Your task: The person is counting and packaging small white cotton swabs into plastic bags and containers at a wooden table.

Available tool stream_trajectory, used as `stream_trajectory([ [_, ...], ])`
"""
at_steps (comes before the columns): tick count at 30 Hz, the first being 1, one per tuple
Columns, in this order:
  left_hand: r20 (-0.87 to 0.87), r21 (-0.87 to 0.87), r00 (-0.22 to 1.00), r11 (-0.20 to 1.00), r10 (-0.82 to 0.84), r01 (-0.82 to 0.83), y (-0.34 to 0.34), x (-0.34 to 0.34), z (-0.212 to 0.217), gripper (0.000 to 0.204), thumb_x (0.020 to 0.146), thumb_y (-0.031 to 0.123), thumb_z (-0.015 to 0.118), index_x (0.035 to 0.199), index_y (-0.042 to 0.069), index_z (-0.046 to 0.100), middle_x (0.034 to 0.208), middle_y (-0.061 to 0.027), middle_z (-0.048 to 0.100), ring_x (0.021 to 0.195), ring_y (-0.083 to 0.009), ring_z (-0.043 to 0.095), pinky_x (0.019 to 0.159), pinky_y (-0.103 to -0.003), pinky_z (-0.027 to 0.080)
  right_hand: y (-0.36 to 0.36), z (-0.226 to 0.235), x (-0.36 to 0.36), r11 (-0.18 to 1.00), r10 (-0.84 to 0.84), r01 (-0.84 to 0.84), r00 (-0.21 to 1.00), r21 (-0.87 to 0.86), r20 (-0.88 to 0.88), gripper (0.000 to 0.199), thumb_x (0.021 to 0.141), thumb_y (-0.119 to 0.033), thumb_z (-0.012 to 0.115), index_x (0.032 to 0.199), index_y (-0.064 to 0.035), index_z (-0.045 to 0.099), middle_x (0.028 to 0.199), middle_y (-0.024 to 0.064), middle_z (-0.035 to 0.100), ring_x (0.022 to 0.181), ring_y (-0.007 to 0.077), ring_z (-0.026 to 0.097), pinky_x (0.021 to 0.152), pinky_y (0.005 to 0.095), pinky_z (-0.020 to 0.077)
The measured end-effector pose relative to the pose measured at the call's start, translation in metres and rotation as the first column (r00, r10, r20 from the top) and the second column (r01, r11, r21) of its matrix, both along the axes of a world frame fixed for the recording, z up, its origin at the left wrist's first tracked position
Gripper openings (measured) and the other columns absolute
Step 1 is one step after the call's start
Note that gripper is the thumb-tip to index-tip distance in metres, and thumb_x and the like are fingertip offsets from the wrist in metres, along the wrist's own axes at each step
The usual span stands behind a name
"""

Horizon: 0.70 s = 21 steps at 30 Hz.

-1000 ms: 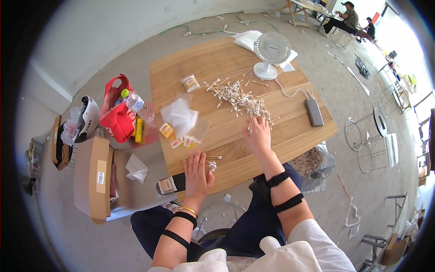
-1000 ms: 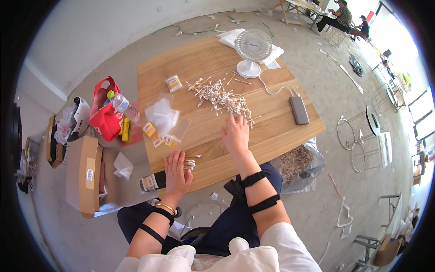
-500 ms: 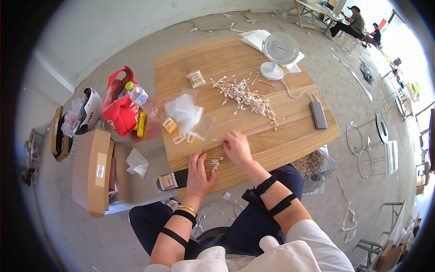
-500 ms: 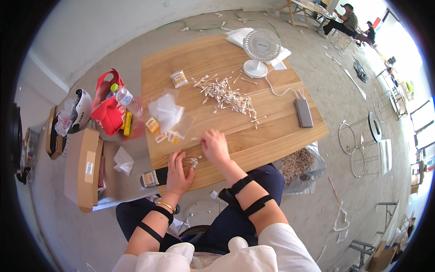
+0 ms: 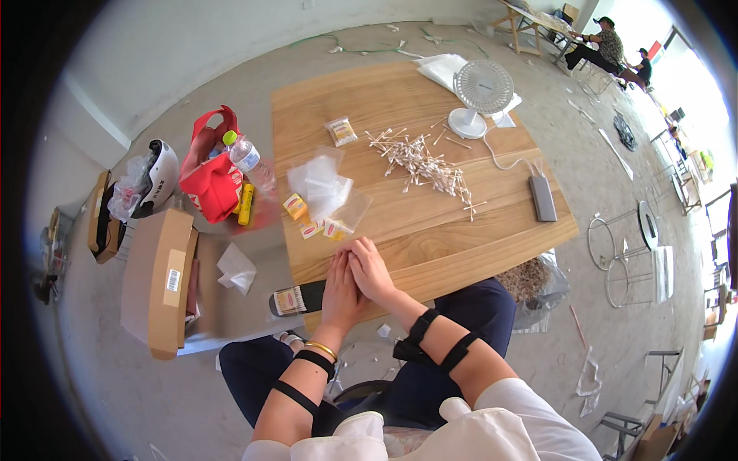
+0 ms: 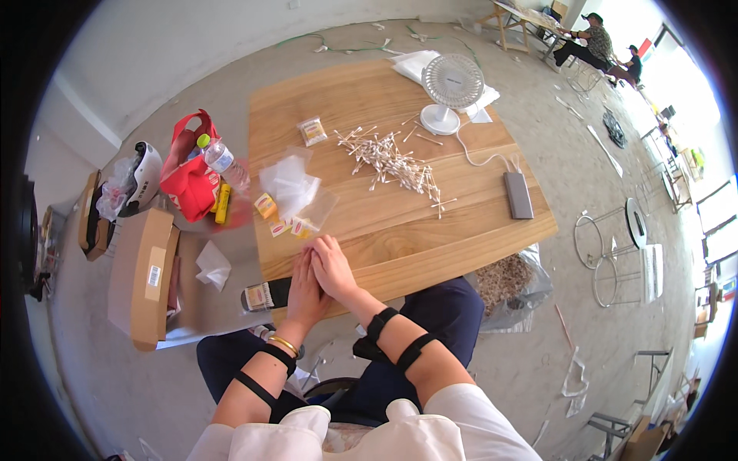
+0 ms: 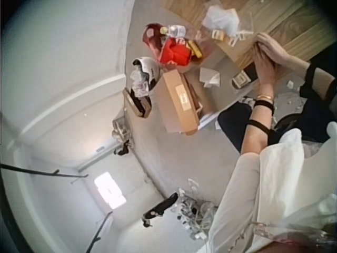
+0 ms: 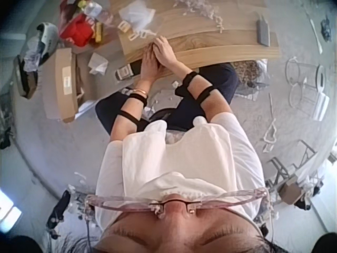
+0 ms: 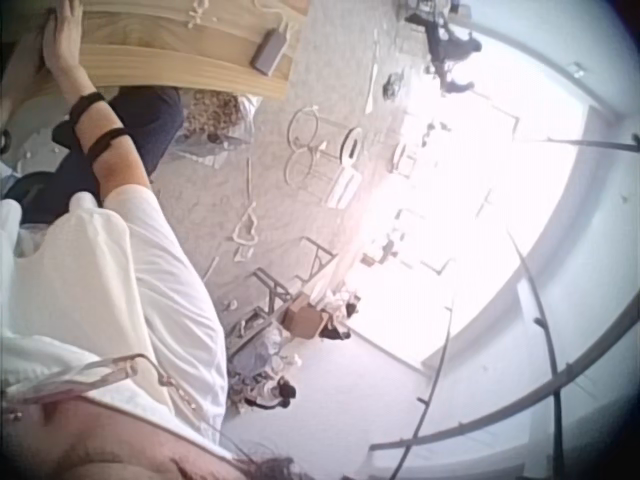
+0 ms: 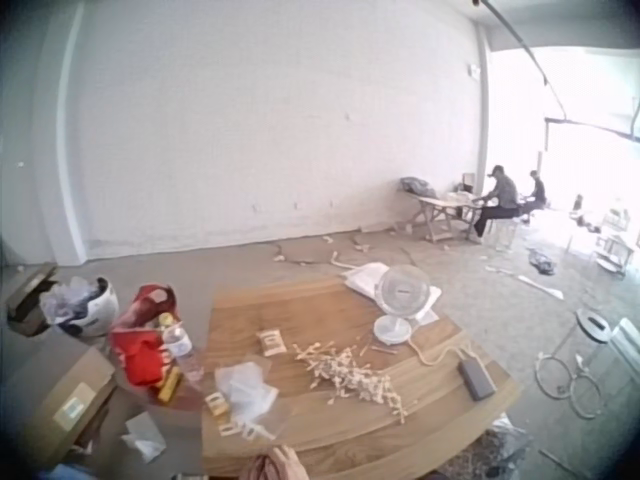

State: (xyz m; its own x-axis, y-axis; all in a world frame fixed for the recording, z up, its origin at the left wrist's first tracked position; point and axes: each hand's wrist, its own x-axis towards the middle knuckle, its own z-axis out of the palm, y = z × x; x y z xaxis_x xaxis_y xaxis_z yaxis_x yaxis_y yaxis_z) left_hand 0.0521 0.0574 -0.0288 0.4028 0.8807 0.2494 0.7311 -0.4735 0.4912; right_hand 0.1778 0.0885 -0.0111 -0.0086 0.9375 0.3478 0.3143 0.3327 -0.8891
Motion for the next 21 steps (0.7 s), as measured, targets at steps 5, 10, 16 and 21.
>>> stream_trajectory([
  [5, 0.011, -0.051, 1.0, 0.998, -0.019, 0.019, -0.014, -0.005, 0.004, 0.082, 0.092, 0.035, 0.063, 0.154, -0.007, 0.028, 0.161, -0.0241, 0.03, 0.152, -0.0407, 0.025, 0.125, -0.054, 0.019, 0.005, -0.001, 0.009, 0.988, -0.156, 0.155, 0.986, -0.014, -0.053, 0.018, 0.091, -0.004, 0.051, 0.103, -0.0023, 0.065, 0.106, 0.019, 0.059, 0.108, 0.0393, 0.056, 0.097, 0.0444, 0.0466],
  [10, -0.312, 0.005, 0.95, 1.0, -0.018, 0.021, -0.019, -0.006, 0.02, 0.093, 0.095, 0.047, 0.059, 0.158, -0.007, 0.017, 0.166, -0.0238, 0.02, 0.155, -0.0389, 0.015, 0.126, -0.053, 0.011, -0.015, 0.003, 0.048, 0.918, -0.391, 0.395, 0.891, 0.03, 0.232, 0.019, 0.089, -0.003, 0.057, 0.108, -0.0033, 0.063, 0.113, 0.0185, 0.058, 0.114, 0.0392, 0.054, 0.104, 0.0458, 0.0436],
  [16, -0.331, -0.064, 0.94, 0.996, -0.081, 0.063, -0.024, -0.004, 0.018, 0.099, 0.094, 0.053, 0.06, 0.158, -0.007, 0.016, 0.166, -0.025, 0.016, 0.156, -0.0375, 0.011, 0.126, -0.054, 0.009, -0.022, -0.004, 0.049, 0.909, -0.396, 0.412, 0.809, 0.063, 0.435, 0.022, 0.091, -0.005, 0.058, 0.112, -0.0038, 0.061, 0.121, 0.0166, 0.055, 0.125, 0.0388, 0.049, 0.109, 0.0478, 0.0401],
  [21, -0.409, -0.079, 0.906, 0.993, -0.111, 0.086, -0.034, -0.009, 0.023, 0.104, 0.092, 0.06, 0.058, 0.158, -0.007, 0.014, 0.167, -0.0243, 0.013, 0.157, -0.0356, 0.008, 0.126, -0.054, 0.005, -0.022, -0.007, 0.049, 0.906, -0.401, 0.419, 0.798, 0.063, 0.451, 0.022, 0.091, -0.006, 0.057, 0.112, -0.0033, 0.061, 0.12, 0.0163, 0.055, 0.125, 0.0382, 0.049, 0.109, 0.0477, 0.0402],
])
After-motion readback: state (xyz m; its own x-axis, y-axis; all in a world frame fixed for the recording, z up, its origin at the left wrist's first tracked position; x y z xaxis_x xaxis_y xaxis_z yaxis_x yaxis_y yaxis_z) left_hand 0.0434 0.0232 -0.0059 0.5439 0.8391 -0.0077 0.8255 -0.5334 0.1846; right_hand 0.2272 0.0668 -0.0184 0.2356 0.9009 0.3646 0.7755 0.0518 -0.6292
